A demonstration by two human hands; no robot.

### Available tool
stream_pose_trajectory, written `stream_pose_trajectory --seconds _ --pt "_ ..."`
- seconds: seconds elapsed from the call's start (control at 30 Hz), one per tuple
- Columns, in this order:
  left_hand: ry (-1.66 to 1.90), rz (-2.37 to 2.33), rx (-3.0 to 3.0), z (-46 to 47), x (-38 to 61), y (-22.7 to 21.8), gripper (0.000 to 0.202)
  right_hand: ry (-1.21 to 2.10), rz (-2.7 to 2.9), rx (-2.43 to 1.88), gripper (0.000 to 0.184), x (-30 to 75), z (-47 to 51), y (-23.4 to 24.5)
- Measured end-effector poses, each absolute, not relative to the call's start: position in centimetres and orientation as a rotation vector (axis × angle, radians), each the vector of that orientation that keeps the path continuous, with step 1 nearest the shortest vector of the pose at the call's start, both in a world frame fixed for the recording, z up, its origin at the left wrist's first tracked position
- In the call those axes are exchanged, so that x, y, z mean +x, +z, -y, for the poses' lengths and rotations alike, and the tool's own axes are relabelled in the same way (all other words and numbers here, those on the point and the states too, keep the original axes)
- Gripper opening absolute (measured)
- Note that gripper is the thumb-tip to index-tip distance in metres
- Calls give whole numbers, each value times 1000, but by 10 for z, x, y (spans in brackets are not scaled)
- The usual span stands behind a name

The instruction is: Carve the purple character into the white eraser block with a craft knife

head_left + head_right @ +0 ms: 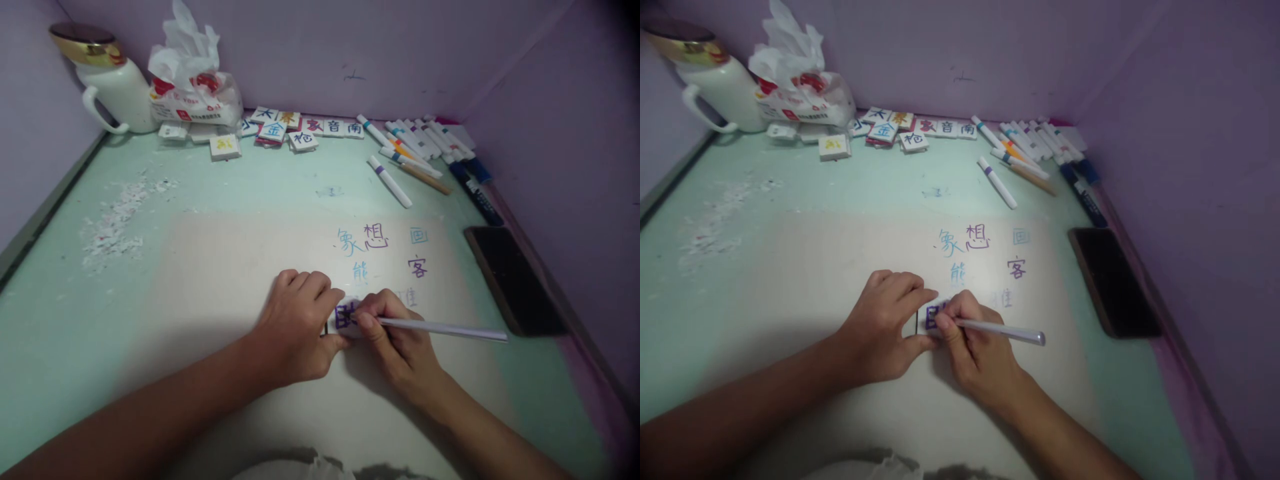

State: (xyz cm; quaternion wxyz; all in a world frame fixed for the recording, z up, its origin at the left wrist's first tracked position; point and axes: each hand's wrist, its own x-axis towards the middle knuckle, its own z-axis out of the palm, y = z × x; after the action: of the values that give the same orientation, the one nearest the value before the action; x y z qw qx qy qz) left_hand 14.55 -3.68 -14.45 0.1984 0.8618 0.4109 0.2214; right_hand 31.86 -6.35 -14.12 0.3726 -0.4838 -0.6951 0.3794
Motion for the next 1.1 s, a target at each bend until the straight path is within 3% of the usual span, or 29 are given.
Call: stream_pose_trajectory --seconds 0.37,1.1 --pt "587 -1127 2417 36 144 -141 38 1152 1505 -1205 14 330 61 -151" --pt "553 -1116 2399 35 144 -140 34 1054 1892 -1079 12 333 50 -143"
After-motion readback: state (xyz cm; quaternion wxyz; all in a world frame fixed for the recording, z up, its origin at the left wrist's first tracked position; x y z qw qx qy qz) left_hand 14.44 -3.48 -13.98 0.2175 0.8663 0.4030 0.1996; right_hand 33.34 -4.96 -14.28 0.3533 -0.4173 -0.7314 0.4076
